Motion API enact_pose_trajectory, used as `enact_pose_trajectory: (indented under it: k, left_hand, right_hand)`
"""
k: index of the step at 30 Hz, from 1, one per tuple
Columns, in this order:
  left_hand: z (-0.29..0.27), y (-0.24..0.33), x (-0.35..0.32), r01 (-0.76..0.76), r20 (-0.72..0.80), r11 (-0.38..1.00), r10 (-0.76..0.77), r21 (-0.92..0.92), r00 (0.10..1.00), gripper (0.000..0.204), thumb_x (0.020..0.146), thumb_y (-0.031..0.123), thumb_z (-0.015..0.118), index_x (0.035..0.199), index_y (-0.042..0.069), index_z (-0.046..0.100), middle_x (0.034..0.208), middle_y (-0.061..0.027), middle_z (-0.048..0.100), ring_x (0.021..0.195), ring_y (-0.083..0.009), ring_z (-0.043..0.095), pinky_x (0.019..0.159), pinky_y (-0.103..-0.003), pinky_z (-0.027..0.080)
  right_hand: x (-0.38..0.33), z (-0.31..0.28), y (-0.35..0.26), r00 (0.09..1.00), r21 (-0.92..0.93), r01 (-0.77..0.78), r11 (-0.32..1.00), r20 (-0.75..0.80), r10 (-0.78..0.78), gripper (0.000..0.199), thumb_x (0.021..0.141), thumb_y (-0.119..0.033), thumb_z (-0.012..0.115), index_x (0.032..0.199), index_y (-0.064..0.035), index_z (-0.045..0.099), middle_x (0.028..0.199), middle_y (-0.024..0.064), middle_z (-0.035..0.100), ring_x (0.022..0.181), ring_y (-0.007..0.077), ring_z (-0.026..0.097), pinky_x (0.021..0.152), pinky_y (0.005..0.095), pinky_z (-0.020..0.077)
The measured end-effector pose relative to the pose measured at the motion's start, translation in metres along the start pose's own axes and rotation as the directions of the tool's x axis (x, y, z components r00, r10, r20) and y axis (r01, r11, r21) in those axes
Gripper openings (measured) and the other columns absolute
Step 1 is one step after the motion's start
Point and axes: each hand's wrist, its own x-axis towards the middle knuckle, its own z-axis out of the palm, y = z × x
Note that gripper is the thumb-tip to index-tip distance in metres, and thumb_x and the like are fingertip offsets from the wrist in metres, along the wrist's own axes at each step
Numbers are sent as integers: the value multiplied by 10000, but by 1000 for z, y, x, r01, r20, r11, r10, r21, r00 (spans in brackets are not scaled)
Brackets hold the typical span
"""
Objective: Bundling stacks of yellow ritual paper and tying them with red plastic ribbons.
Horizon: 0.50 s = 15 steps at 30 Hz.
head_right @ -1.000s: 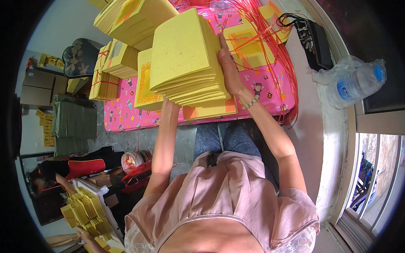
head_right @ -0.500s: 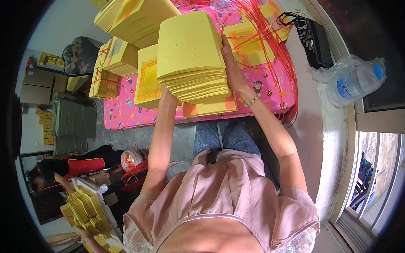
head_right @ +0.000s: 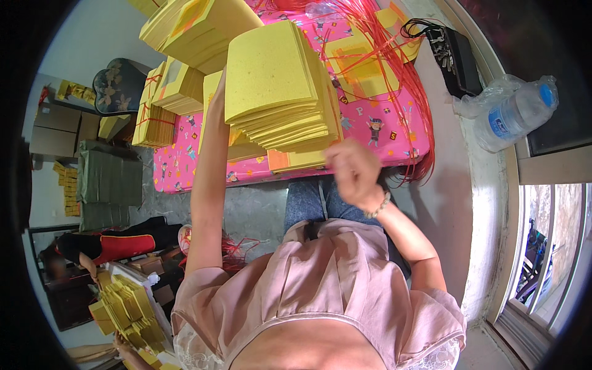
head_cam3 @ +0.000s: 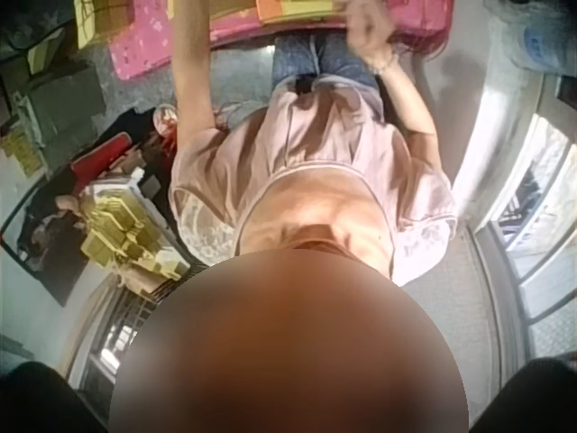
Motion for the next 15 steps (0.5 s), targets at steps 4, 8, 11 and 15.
enact_pose_trajectory:
  k: [4, 8, 11, 15]
  left_hand:
    - [5, 6, 8, 3, 35, 996, -7, 94, 999, 469, 976, 391, 474, 1247, 16, 553, 1093, -102, 644, 926, -164, 660, 765, -319, 576]
    - [-12, 1, 23, 222, 10, 968, -222, -114, 975, 421, 975, 341, 486, 1171, -16, 590, 1007, -108, 675, 829, -163, 684, 690, -293, 595]
    - [-20, -8, 32, 198, 74, 966, -188, -167, 979, 421, 975, 333, 484, 1161, -30, 591, 994, -117, 680, 806, -168, 690, 660, -288, 601]
    - [-12, -10, 30, 236, 33, 944, -234, -230, 972, 427, 974, 341, 492, 1168, -27, 589, 1008, -118, 678, 813, -167, 690, 655, -289, 600]
  right_hand:
    - [-2, 33, -14, 953, -46, 105, 993, 290, -87, 120, 846, -6, 618, 945, -30, 681, 815, 80, 684, 690, 215, 655, 633, 319, 521]
    - [7, 51, -14, 959, -54, -80, 995, 268, 92, 140, 854, -43, 643, 984, -39, 694, 845, 91, 695, 728, 235, 669, 657, 323, 530]
    - [16, 56, -7, 980, -102, 8, 995, 199, 13, 142, 861, -51, 638, 990, -39, 697, 872, 104, 706, 761, 228, 683, 662, 317, 532]
    - [14, 56, 0, 987, -102, -35, 994, 152, 50, 112, 850, -60, 651, 937, -37, 717, 859, 104, 722, 757, 210, 706, 653, 297, 544]
